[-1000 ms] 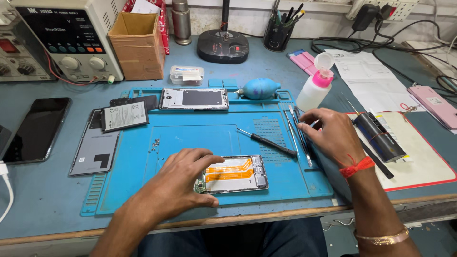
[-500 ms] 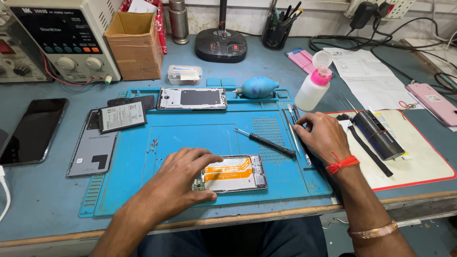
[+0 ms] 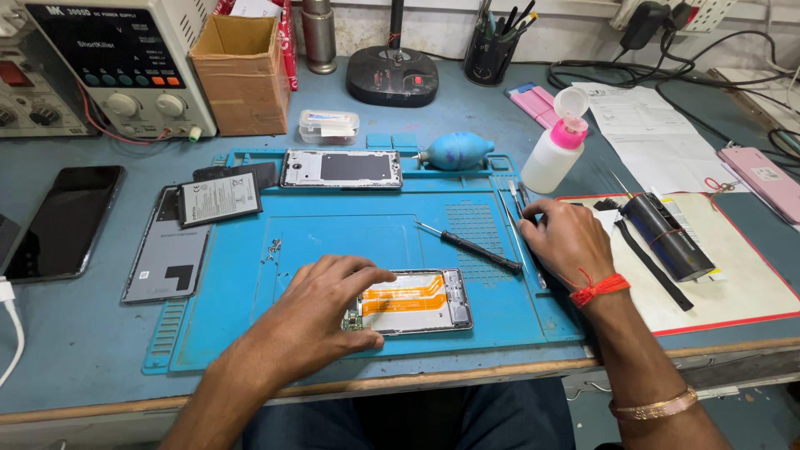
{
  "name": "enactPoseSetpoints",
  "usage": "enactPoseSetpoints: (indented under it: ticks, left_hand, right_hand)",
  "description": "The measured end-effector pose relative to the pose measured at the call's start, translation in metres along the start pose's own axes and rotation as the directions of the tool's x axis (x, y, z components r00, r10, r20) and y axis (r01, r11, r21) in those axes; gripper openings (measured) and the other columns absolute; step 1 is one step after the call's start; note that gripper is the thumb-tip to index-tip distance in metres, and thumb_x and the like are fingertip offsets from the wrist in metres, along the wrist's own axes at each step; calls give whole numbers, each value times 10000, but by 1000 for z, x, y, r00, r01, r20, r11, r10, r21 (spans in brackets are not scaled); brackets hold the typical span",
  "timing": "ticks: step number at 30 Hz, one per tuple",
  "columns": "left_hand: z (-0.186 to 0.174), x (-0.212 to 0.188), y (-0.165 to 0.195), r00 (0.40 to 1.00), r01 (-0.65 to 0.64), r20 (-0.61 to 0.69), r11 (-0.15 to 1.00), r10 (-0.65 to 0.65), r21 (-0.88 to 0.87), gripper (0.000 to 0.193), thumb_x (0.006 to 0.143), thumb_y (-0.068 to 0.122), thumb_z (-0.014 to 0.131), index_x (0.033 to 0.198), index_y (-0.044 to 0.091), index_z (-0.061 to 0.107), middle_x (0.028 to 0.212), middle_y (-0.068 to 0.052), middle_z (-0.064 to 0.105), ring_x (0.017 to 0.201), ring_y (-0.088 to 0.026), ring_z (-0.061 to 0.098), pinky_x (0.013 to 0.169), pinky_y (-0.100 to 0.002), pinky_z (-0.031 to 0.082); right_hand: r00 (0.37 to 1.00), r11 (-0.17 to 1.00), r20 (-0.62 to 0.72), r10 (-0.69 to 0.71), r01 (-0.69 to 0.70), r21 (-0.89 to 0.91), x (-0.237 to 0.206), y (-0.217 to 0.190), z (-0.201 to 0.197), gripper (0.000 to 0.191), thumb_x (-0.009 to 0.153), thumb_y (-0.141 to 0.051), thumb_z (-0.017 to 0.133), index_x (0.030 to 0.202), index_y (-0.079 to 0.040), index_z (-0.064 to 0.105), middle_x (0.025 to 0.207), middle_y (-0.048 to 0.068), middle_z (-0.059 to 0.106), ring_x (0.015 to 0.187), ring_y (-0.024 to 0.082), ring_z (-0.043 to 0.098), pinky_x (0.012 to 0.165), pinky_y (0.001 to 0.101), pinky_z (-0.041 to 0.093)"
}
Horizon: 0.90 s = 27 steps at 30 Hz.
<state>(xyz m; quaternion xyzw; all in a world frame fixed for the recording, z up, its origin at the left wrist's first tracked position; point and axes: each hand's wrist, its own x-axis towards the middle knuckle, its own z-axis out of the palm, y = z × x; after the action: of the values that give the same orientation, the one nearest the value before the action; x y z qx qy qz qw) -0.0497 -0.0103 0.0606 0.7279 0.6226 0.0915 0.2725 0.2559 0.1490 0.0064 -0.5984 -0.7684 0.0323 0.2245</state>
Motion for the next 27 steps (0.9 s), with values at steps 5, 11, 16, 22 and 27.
enactPoseSetpoints:
  ticks: [5,11,16,22,27]
  left_hand:
    - [1,1,-2,1000,-17,-6,1000,17,6,790,735,382,880,1446,294,550,1488,56,505,1376,-199,402,1187,-399,324]
    - [1,0,-3,999,-33,-15,999,33,0,778,739,371,875,1443,285,554,1480,54,513,1372,-202,405,1182,-399,324]
    - [3,1,-2,1000,-22,-17,1000,22,2,775,735,374,878,1437,289,559,1480,60,513,1371,-200,406,1183,-396,326]
    - [2,3,-3,1000,-9,-3,1000,9,2,791,720,382,892,1436,301,564,1477,67,515,1374,-191,404,1188,-401,319]
    - [3,4,-5,1000,-22,-7,1000,22,8,768,728,381,886,1422,283,574,1462,52,522,1367,-196,413,1182,-401,331]
  right_hand:
    - [989,988,70,128,-121,-101,2,-4,-5,299,850,-362,761,970,-93,815,801,182,756,787,372,731,711,489,567]
    - [971,972,149,188,-162,-171,3,-6,-13,330,792,-408,789,939,-115,834,781,177,761,750,365,737,701,470,580]
    - [966,972,159,202,-178,-156,6,-4,-10,333,771,-407,796,880,-94,832,724,180,747,708,358,738,682,465,578]
    - [998,998,13,62,-62,17,5,8,-8,335,796,-346,762,825,-15,796,724,195,729,691,347,734,676,426,564]
    - [1000,993,-28,-1,4,118,6,10,-25,286,843,-272,759,866,12,781,738,172,745,662,267,723,642,383,542]
